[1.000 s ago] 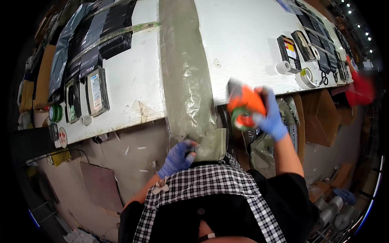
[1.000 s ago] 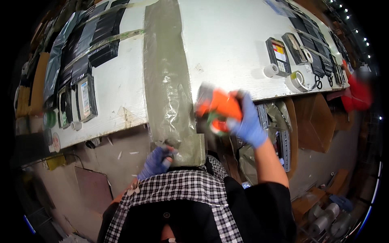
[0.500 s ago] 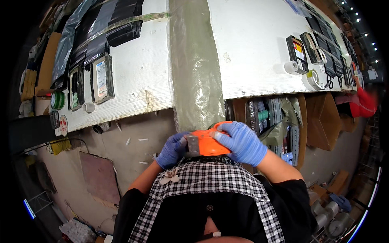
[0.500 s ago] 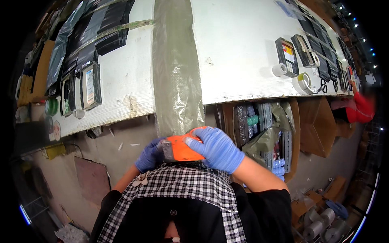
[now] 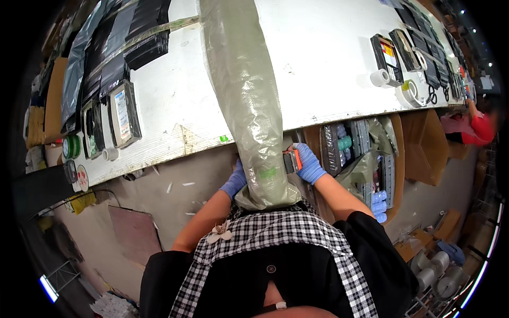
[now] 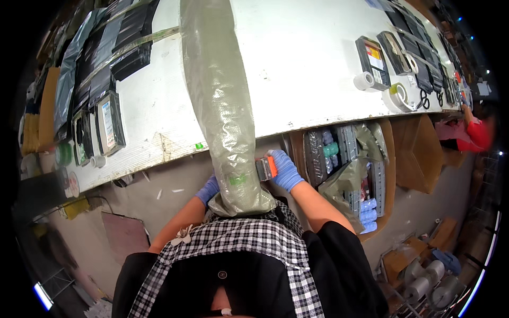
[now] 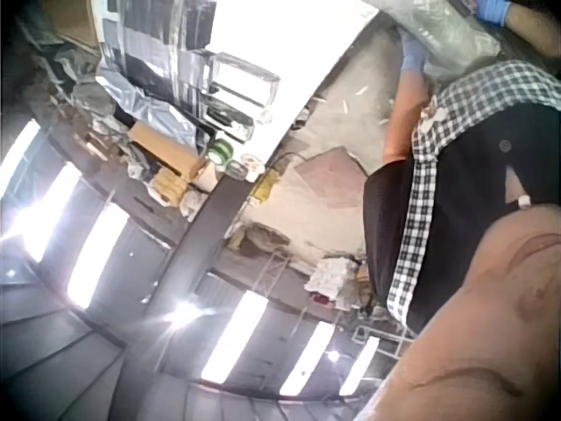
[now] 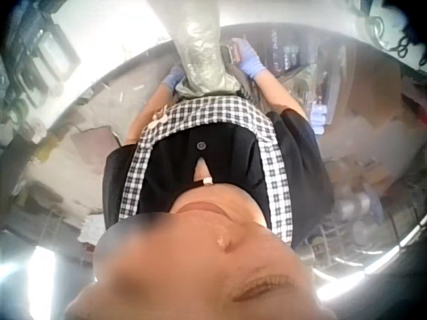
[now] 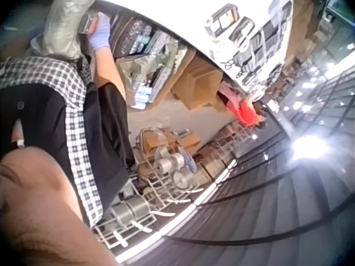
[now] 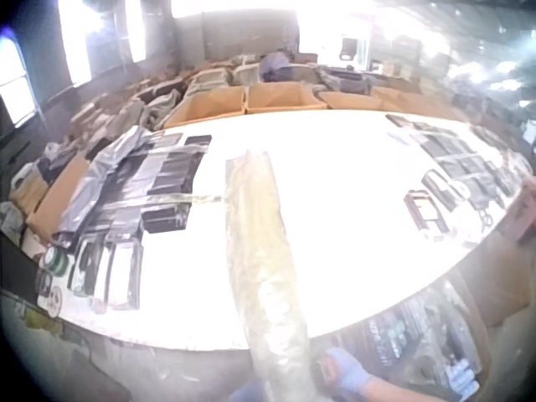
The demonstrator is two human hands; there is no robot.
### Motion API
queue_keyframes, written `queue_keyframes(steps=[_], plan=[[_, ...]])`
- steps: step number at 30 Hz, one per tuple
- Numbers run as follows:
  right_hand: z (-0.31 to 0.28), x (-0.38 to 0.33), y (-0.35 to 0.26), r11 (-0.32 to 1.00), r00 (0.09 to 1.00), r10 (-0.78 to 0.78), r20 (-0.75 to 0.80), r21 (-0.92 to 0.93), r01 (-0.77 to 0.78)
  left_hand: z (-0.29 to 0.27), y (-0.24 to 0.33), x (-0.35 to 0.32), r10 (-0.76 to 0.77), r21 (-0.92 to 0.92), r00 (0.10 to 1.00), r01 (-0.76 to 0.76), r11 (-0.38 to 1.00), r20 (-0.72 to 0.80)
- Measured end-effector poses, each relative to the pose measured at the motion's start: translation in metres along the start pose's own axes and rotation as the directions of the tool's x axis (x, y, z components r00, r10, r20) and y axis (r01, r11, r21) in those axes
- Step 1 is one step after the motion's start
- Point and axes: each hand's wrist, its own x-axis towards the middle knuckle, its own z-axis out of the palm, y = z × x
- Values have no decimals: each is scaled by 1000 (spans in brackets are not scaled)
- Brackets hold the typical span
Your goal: The person wraps long rectangular items in green fabric, secures them with tape, and affixes shipping labels. They handle items one at a time, using a tape dispenser and scissors, and place finished packages into a cardboard box.
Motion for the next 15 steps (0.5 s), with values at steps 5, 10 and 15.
queue_keyframes(steps=[5,10,15], plan=[[68,-22,25,674,739,669,-74,480,-562,36,121,-131,560,826,828,-321,464,7],[119,-52,46,-145,374,743,555,679,-720,139,207,-186,131,366,463,-464,-807,877],[132,-26,-38,-338,629,584,512,859,-385,167,225,-79,-457,-281,120,-646,-710,881]])
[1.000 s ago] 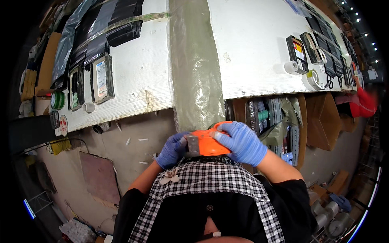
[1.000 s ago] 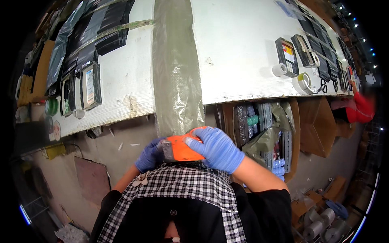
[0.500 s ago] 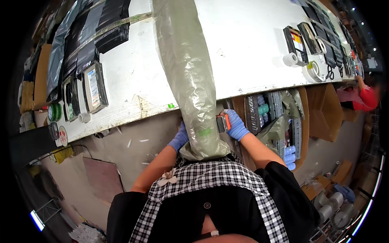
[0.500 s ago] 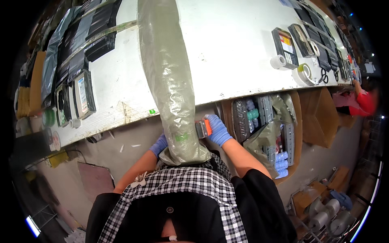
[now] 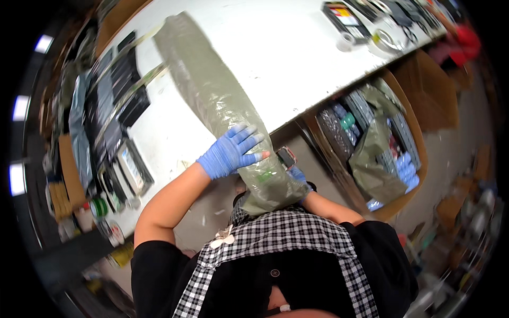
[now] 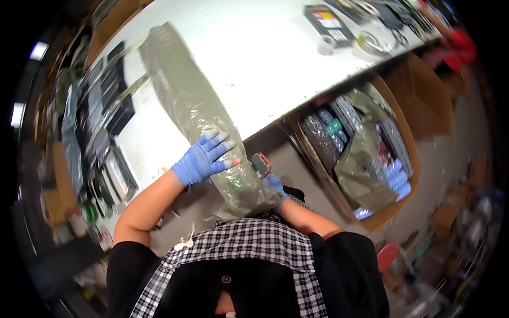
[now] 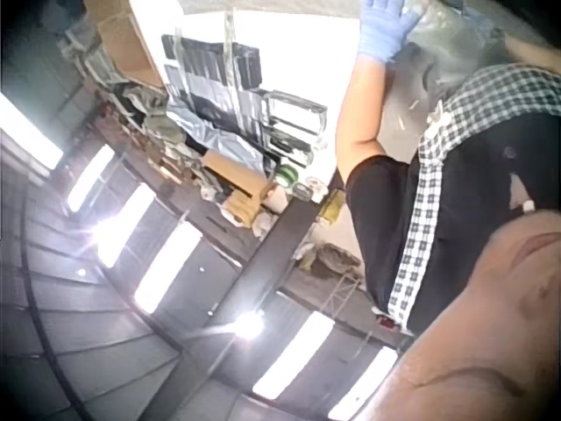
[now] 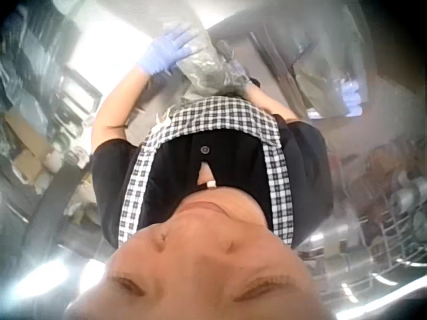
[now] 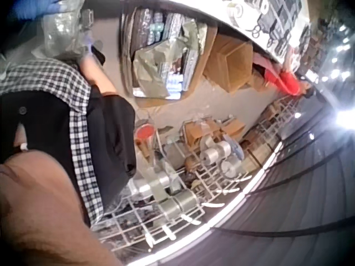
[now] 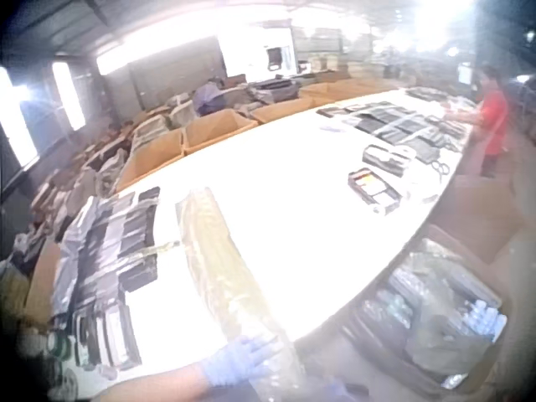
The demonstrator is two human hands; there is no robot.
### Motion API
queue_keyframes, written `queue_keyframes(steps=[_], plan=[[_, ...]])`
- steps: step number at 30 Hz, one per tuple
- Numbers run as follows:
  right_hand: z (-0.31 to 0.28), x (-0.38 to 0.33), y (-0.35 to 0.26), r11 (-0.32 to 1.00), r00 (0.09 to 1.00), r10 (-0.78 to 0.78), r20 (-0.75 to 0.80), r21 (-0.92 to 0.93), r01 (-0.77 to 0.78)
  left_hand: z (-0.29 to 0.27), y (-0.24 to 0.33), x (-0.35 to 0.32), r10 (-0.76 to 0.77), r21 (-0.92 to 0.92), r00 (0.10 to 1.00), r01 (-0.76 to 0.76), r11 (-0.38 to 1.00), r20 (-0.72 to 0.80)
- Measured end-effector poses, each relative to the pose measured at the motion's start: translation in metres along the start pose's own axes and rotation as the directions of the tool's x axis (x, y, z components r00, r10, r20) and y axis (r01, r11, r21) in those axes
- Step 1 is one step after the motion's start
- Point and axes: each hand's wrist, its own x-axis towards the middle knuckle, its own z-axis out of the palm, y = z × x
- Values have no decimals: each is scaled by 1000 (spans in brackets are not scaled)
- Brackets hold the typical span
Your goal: The person wraps long rectangular items in green fabric, secures them with tape, and affixes shipping labels. They handle items one at a time, using a tape dispenser and scissors, and place finished packages into a cardboard box.
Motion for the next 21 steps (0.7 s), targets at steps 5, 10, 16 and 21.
queue_keyframes(steps=[5,10,16,21], plan=[[56,-25,-28,858,855,-504,-119,-183,480,1,-10,45,-59,-66,983,72,995,172],[59,-16,-55,581,570,-753,-328,-738,343,-2,-8,76,-107,-39,969,118,992,224],[90,-22,30,510,582,-691,-429,-860,-29,-3,-10,87,-113,-34,949,128,991,295],[202,-164,129,568,618,-786,-25,-425,705,-10,-13,88,-145,-24,922,164,986,358]])
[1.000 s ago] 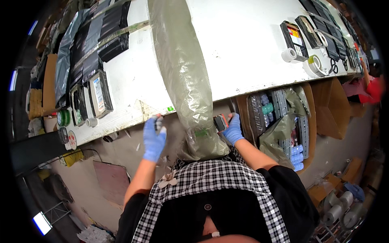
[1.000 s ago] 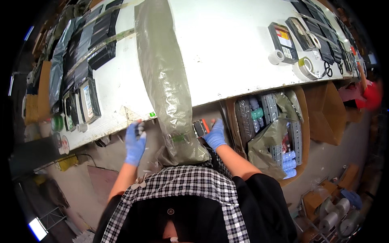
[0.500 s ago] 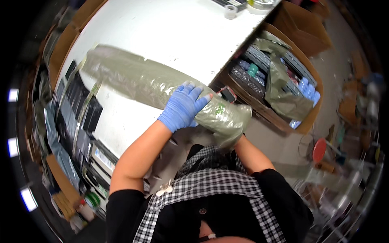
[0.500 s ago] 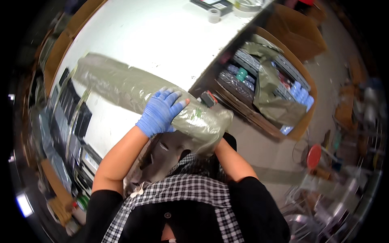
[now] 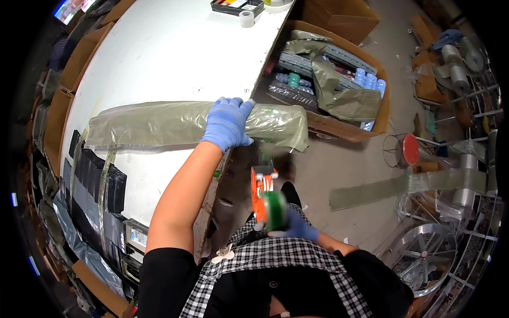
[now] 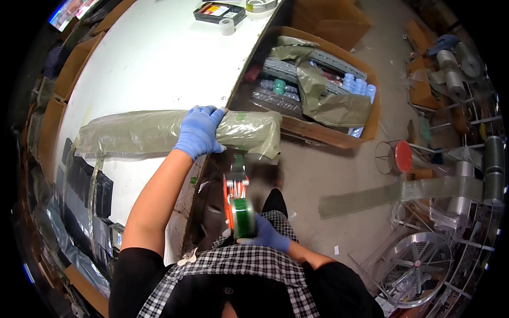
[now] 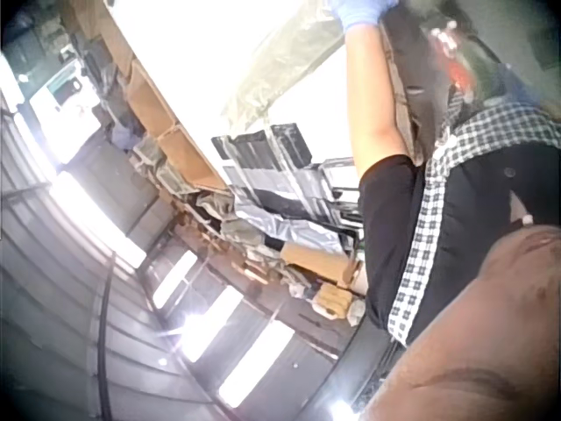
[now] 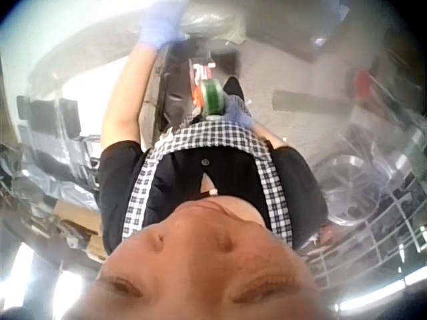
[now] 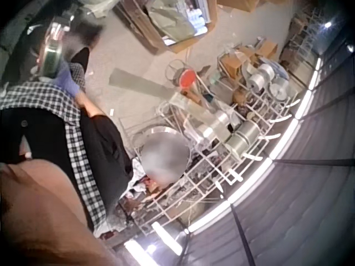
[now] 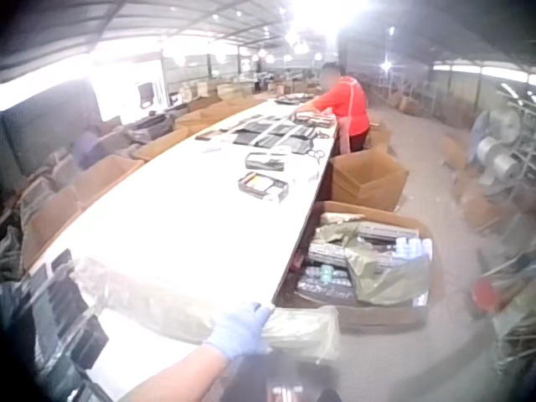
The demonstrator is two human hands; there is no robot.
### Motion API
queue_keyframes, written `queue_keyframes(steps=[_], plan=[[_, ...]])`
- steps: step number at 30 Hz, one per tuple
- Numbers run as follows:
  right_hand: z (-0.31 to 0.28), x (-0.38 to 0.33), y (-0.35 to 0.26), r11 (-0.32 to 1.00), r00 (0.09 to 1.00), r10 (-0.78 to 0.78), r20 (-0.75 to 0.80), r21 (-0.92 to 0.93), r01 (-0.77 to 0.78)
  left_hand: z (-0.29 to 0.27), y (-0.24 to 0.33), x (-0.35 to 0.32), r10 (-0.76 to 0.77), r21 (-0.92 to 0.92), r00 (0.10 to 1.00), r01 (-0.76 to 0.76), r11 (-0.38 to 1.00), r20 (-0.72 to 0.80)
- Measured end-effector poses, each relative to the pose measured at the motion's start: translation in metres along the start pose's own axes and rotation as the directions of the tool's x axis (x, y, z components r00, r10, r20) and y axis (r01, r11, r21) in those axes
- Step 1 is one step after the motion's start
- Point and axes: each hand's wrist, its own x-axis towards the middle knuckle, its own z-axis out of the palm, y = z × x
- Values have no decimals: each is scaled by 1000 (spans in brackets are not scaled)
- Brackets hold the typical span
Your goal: The person wraps long rectangular items in green fabric, secures them with tape, and affixes shipping labels. They handle items one at a time, using a tape dispenser and scissors, and place finished packages into a cardboard box.
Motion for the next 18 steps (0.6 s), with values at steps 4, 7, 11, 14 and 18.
queue_keyframes(steps=[4,7,11,14,18], plan=[[-58,97,-201,848,931,-347,-109,387,361,21,4,-31,56,25,967,-52,998,-249],[-144,222,-214,855,967,-199,-159,454,250,34,6,-40,98,60,923,-81,995,-372],[-224,281,-31,758,833,519,-189,552,-348,28,14,-9,92,-8,946,-100,995,-310],[-156,189,72,676,832,551,-70,622,-396,11,5,-1,-25,-48,991,19,999,-129],[-47,47,-71,832,994,94,50,545,-106,-9,-6,13,-74,-68,991,82,994,110]])
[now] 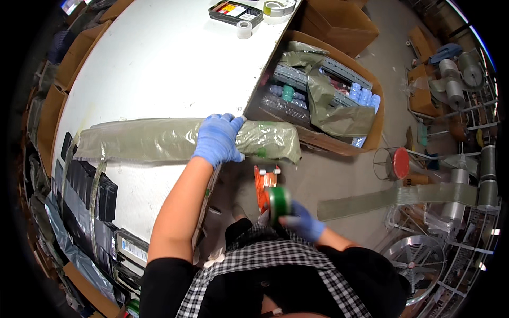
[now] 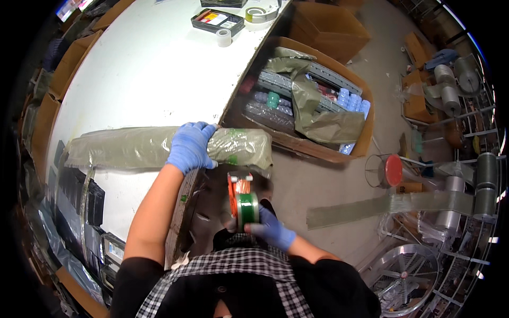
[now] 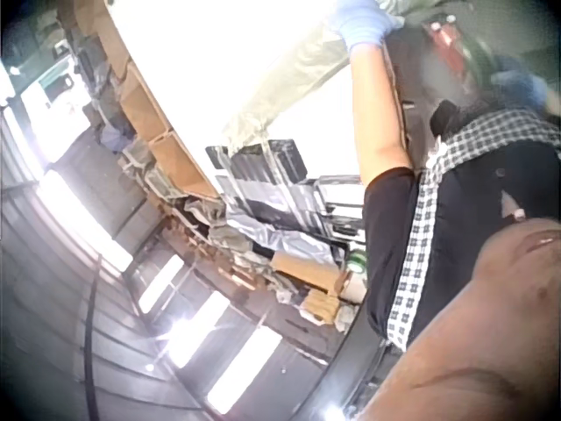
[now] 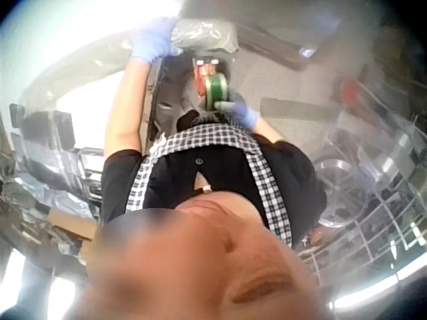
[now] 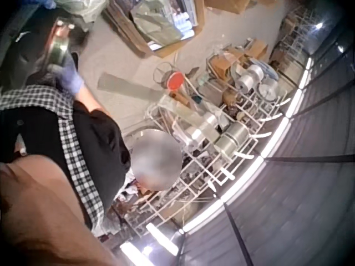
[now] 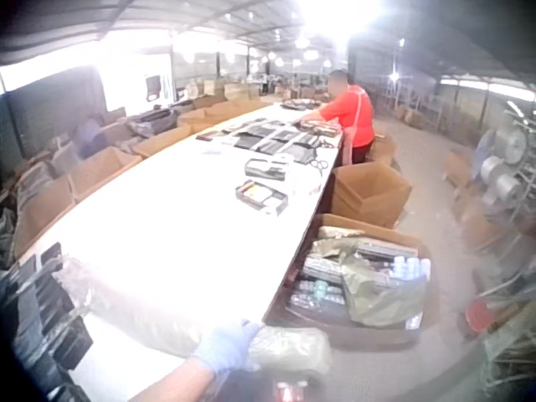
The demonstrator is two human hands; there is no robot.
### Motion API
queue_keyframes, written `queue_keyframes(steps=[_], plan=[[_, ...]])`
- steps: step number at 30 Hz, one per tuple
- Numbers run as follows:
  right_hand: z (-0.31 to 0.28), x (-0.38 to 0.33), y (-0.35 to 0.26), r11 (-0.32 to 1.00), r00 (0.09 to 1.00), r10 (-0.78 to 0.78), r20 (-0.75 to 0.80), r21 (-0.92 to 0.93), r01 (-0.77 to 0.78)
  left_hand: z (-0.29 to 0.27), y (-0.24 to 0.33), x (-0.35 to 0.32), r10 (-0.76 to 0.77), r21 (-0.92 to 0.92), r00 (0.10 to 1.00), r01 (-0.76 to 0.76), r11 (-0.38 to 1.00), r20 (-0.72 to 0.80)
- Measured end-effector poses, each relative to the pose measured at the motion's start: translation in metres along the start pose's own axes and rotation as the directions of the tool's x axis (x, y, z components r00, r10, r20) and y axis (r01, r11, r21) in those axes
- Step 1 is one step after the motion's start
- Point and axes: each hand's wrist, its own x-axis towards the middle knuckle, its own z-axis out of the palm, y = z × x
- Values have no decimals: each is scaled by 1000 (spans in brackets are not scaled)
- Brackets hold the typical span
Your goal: The person wraps long rectangular items in green fabric, secures them with tape, and affixes shipping labels. They handle items one at a time, using a tape dispenser and scissors, and place finished packages into a cardboard box.
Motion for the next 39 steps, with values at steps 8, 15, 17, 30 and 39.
queue_keyframes(steps=[8,15,17,30,39], plan=[[-171,235,-120,988,948,-97,-303,-147,54,23,18,-10,119,12,926,-123,992,-358],[-140,27,76,936,951,273,-144,270,-228,14,-2,-6,7,-32,991,-11,999,-136],[-12,4,-67,994,995,-89,-36,-68,86,6,1,-5,9,-8,997,-10,1000,-83],[-145,48,39,968,904,253,-345,83,-239,21,5,-12,2,-60,975,-15,998,-222],[2,139,-215,830,844,-508,-173,-360,426,26,10,-17,68,-30,925,-86,996,-373]])
